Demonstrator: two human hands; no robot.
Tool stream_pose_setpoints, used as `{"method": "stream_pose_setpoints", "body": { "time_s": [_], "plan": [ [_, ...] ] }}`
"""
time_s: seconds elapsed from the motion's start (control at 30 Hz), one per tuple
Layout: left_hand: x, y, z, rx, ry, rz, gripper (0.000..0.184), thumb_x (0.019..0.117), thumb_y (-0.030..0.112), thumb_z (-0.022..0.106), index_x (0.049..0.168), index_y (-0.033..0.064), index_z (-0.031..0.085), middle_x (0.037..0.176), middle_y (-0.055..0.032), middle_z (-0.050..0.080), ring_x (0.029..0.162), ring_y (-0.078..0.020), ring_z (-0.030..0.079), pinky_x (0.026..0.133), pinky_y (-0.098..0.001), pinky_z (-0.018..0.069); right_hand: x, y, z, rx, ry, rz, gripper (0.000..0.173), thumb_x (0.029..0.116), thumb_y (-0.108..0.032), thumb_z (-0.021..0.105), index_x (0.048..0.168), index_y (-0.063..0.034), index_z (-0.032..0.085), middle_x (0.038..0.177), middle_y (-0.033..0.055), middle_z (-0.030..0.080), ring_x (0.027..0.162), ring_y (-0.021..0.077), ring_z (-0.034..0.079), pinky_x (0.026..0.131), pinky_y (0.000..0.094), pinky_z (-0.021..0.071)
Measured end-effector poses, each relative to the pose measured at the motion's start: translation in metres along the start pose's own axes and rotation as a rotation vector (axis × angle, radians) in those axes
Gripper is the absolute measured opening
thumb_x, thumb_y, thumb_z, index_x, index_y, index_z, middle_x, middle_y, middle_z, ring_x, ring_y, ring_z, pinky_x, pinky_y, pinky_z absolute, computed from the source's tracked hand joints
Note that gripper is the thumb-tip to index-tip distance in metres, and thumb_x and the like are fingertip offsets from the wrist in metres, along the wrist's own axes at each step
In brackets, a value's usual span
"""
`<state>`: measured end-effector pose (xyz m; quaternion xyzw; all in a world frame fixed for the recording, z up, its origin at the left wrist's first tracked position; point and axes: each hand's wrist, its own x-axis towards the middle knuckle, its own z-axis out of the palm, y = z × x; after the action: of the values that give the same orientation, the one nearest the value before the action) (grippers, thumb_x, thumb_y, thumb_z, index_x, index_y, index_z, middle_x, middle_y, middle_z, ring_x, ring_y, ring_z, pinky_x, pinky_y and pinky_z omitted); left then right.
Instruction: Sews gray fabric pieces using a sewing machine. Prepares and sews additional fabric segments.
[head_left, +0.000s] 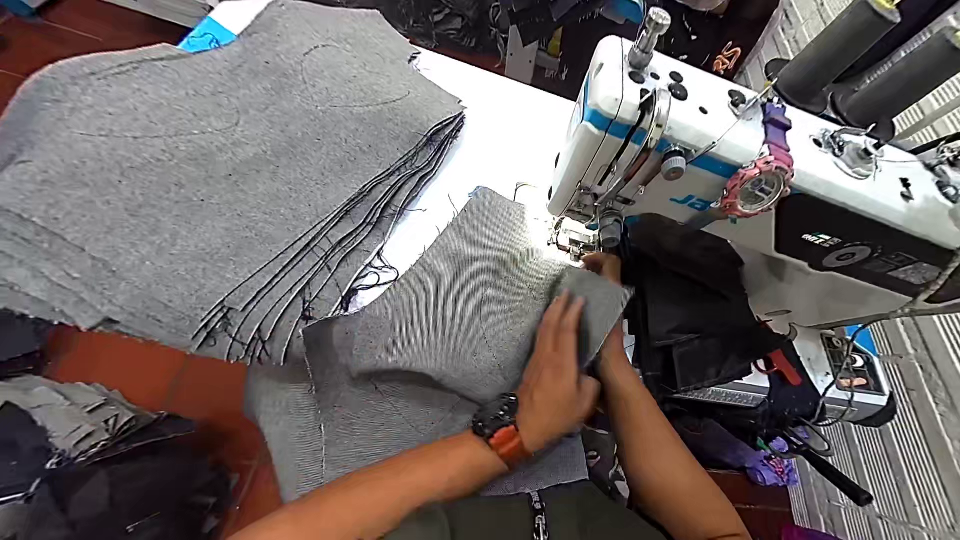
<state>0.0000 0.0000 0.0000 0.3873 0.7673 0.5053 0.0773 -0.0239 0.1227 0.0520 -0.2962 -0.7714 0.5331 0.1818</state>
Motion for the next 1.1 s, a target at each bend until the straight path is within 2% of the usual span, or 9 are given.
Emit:
{"method": "stream_pose_setpoints", "body": {
  "time_s": [0.13, 0.23, 0.33, 0.5, 0.63, 0.7, 0.87, 0.97, 1.1],
  "plan": [
    [0.003, -0.025, -0.053, 0.292, -0.128, 0.028, 0.035, 0.0920, -0.004, 0.065, 0.127, 0.0007, 0.068, 0.115, -0.0190, 0.072, 0.105, -0.0341, 0.072, 0.090, -0.0535, 0.0594, -0.006, 0.066, 0.001, -0.284, 0.056, -0.448, 0.040, 0.0872, 0.001, 0.068, 0.125, 0.0088, 0.059, 0.113, 0.0205, 0.070, 0.105, 0.0291, 0.069, 0.094, 0.0475, 0.0573],
    [0.045, -0.042, -0.114, 0.557, -0.298, -0.085, 0.012, 0.0983, 0.005, 0.060, 0.095, 0.0043, 0.072, 0.083, -0.0202, 0.070, 0.080, -0.0437, 0.070, 0.068, -0.0664, 0.0538, -0.027, 0.064, 0.013, -0.511, -0.026, -0.564, 0.034, 0.0930, -0.003, 0.063, 0.125, 0.0056, 0.067, 0.135, 0.0239, 0.064, 0.131, 0.0423, 0.056, 0.108, 0.0583, 0.0424],
    [0.074, -0.007, -0.142, 0.420, -0.347, -0.216, 0.024, 0.0994, 0.008, 0.061, 0.122, 0.0020, 0.065, 0.102, -0.0212, 0.071, 0.090, -0.0387, 0.070, 0.078, -0.0626, 0.0557, -0.041, 0.065, 0.028, -0.386, 0.011, -0.602, 0.042, 0.0918, -0.013, 0.069, 0.128, 0.0079, 0.064, 0.134, 0.0253, 0.064, 0.133, 0.0364, 0.056, 0.119, 0.0512, 0.0348],
    [-0.002, 0.011, -0.063, 0.232, -0.194, -0.105, 0.130, 0.0684, 0.048, 0.093, 0.164, 0.0041, 0.016, 0.168, -0.0207, 0.024, 0.150, -0.0377, 0.036, 0.116, -0.0564, 0.0416, -0.045, 0.058, 0.027, -0.338, -0.111, -0.629, 0.037, 0.0973, -0.011, 0.062, 0.128, 0.0094, 0.063, 0.132, 0.0257, 0.065, 0.132, 0.0344, 0.057, 0.120, 0.0467, 0.0350],
    [-0.019, -0.021, -0.049, 0.317, -0.047, -0.019, 0.094, 0.0790, 0.001, 0.077, 0.160, -0.0014, 0.029, 0.161, -0.0196, 0.040, 0.145, -0.0334, 0.046, 0.116, -0.0511, 0.0431, -0.031, 0.063, 0.016, -0.303, -0.133, -0.692, 0.036, 0.0881, -0.013, 0.074, 0.118, 0.0066, 0.069, 0.122, 0.0243, 0.069, 0.122, 0.0355, 0.063, 0.110, 0.0488, 0.0463],
    [-0.016, -0.025, -0.061, 0.429, -0.060, 0.002, 0.068, 0.0829, -0.011, 0.063, 0.149, 0.0003, 0.051, 0.150, -0.0184, 0.055, 0.135, -0.0341, 0.057, 0.110, -0.0534, 0.0483, -0.033, 0.069, 0.019, -0.491, -0.168, -0.694, 0.041, 0.0927, -0.018, 0.070, 0.128, 0.0035, 0.067, 0.138, 0.0223, 0.063, 0.139, 0.0350, 0.051, 0.122, 0.0513, 0.0323],
    [0.076, -0.037, -0.139, 0.766, 0.075, 0.144, 0.019, 0.0923, -0.006, 0.056, 0.100, -0.0010, 0.073, 0.102, -0.0241, 0.072, 0.104, -0.0456, 0.068, 0.089, -0.0639, 0.0534, -0.037, 0.061, 0.049, -0.806, -0.259, -0.683, 0.052, 0.1071, -0.040, 0.040, 0.150, -0.0142, 0.054, 0.162, 0.0068, 0.043, 0.156, 0.0298, 0.027, 0.124, 0.0639, 0.0155],
    [0.113, -0.032, -0.133, 0.769, 0.083, 0.401, 0.015, 0.0919, -0.003, 0.056, 0.094, -0.0024, 0.071, 0.096, -0.0231, 0.072, 0.102, -0.0452, 0.067, 0.091, -0.0605, 0.0504, -0.066, 0.053, 0.068, -0.729, -0.364, -0.768, 0.057, 0.0904, -0.040, 0.068, 0.139, -0.0102, 0.064, 0.153, 0.0114, 0.053, 0.151, 0.0324, 0.035, 0.125, 0.0630, 0.0164],
    [0.072, -0.032, -0.090, 0.699, -0.354, 0.235, 0.021, 0.0808, 0.002, 0.067, 0.101, 0.0005, 0.069, 0.101, -0.0194, 0.070, 0.106, -0.0420, 0.064, 0.093, -0.0623, 0.0493, -0.100, 0.056, 0.064, -0.708, -0.617, -0.734, 0.047, 0.1021, -0.039, 0.059, 0.138, -0.0085, 0.062, 0.143, 0.0114, 0.061, 0.141, 0.0288, 0.049, 0.124, 0.0533, 0.0254]
  ]
}}
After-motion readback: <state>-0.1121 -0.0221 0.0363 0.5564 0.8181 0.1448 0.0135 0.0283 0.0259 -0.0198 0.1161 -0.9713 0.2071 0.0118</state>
